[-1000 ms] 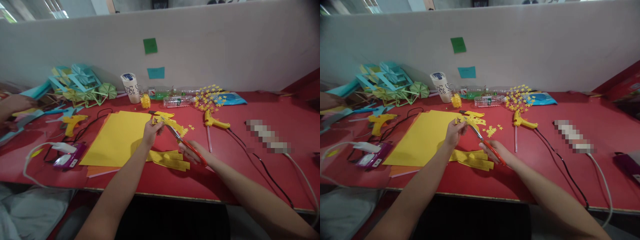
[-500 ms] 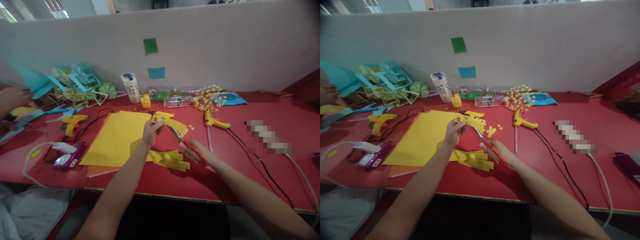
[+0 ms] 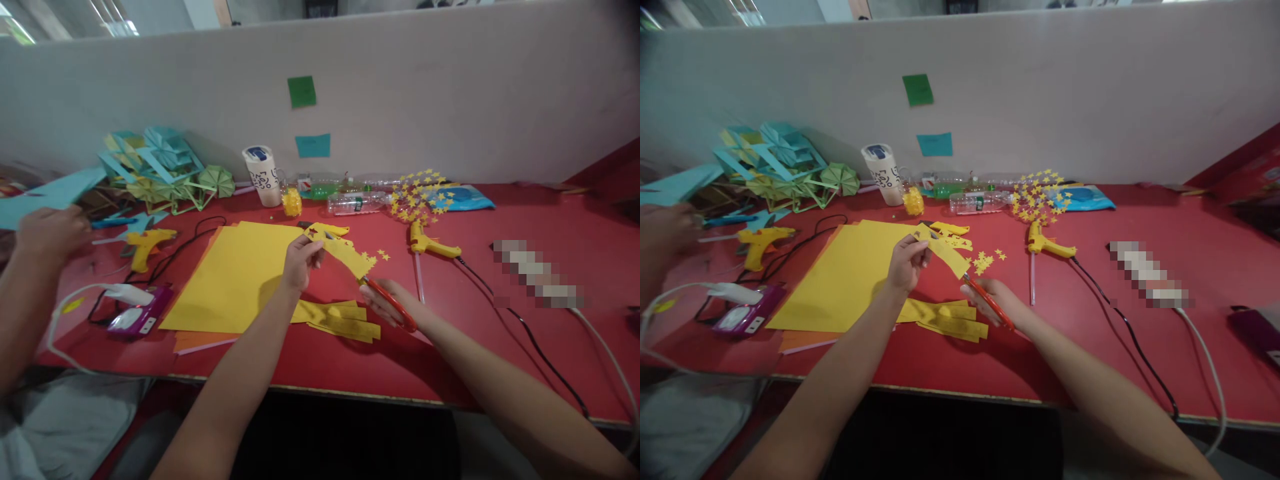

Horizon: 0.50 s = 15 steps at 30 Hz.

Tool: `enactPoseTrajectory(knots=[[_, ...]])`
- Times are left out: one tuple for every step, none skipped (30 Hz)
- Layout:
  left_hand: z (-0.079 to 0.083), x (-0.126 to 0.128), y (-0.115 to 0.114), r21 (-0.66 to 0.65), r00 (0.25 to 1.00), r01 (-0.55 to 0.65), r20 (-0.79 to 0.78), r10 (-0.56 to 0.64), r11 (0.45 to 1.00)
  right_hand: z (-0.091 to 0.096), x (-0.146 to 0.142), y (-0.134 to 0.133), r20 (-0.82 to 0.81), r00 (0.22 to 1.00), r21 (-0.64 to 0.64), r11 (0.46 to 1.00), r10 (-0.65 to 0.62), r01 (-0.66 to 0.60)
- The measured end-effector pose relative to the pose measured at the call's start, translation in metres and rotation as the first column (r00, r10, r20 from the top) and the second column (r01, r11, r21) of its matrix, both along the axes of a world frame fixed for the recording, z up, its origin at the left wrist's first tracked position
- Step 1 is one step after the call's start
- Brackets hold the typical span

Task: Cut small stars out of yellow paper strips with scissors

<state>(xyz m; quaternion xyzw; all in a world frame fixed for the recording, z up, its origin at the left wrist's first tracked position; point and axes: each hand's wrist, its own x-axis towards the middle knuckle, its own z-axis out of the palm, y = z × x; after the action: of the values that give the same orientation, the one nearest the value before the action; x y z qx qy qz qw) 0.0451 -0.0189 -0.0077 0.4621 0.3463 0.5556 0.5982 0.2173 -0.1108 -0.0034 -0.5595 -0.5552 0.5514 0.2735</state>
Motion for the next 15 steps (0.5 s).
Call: enactPoseTrajectory(knots=[[0.0000, 0.0005, -0.0005, -0.017, 1.000, 0.012, -0.004, -0.013, 1.000, -0.0003, -0.0002, 0.0000, -0.007, 1.000, -0.004, 1.000, -0.004, 0.004], [-0.0003, 0.0009, -0.0009, -0.031, 1.000, 0.026, -0.008, -0.027, 0.999, -0.0006, -0.0003, 0.0000, -0.023, 1.000, -0.007, 1.000, -0.005, 0.005], [-0.0009, 0.0013, -0.0012, -0.040, 0.999, 0.040, -0.009, -0.040, 0.998, -0.0007, -0.0003, -0.0002, -0.043, 0.999, -0.008, 1.000, 0.000, 0.000], [-0.0016, 0.0016, -0.0014, -0.041, 0.999, 0.050, -0.007, -0.051, 0.998, -0.0007, -0.0002, -0.0003, -0.059, 0.998, -0.006, 1.000, 0.008, -0.008], [-0.0023, 0.0018, -0.0015, -0.038, 0.998, 0.057, -0.003, -0.058, 0.998, -0.0004, -0.0001, -0.0005, -0.070, 0.997, -0.002, 1.000, 0.017, -0.017], [-0.0029, 0.0018, -0.0015, -0.031, 0.998, 0.058, 0.003, -0.058, 0.998, 0.0001, 0.0002, -0.0007, -0.073, 0.997, 0.000, 1.000, 0.024, -0.024], [-0.0034, 0.0017, -0.0014, -0.026, 0.999, 0.053, 0.009, -0.053, 0.998, 0.0007, 0.0005, -0.0009, -0.068, 0.997, 0.002, 1.000, 0.025, -0.025], [-0.0036, 0.0015, -0.0011, -0.024, 0.999, 0.044, 0.015, -0.043, 0.999, 0.0014, 0.0007, -0.0010, -0.058, 0.998, 0.005, 1.000, 0.023, -0.023], [-0.0034, 0.0011, -0.0008, -0.021, 0.999, 0.032, 0.019, -0.032, 0.999, 0.0020, 0.0010, -0.0011, -0.050, 0.999, 0.011, 1.000, 0.020, -0.020], [-0.0031, 0.0007, -0.0003, -0.015, 0.999, 0.021, 0.025, -0.020, 1.000, 0.0023, 0.0011, -0.0011, -0.045, 0.999, 0.017, 1.000, 0.019, -0.018], [-0.0026, 0.0003, 0.0004, -0.007, 0.999, 0.011, 0.035, -0.011, 1.000, 0.0024, 0.0012, -0.0010, -0.044, 0.999, 0.022, 1.000, 0.019, -0.018], [-0.0020, -0.0002, 0.0011, -0.001, 0.999, 0.004, 0.047, -0.003, 1.000, 0.0020, 0.0013, -0.0008, -0.047, 0.999, 0.023, 1.000, 0.017, -0.016], [-0.0014, -0.0006, 0.0020, 0.000, 0.998, -0.006, 0.063, 0.006, 1.000, 0.0013, 0.0013, -0.0005, -0.050, 0.999, 0.019, 1.000, 0.010, -0.009], [-0.0008, -0.0008, 0.0028, -0.005, 0.996, -0.018, 0.083, 0.019, 1.000, 0.0002, 0.0013, -0.0001, -0.054, 0.999, 0.010, 1.000, 0.000, 0.000], [-0.0003, -0.0010, 0.0037, -0.016, 0.994, -0.035, 0.104, 0.036, 0.999, -0.0011, 0.0014, 0.0004, -0.057, 0.998, -0.001, 1.000, -0.010, 0.010]])
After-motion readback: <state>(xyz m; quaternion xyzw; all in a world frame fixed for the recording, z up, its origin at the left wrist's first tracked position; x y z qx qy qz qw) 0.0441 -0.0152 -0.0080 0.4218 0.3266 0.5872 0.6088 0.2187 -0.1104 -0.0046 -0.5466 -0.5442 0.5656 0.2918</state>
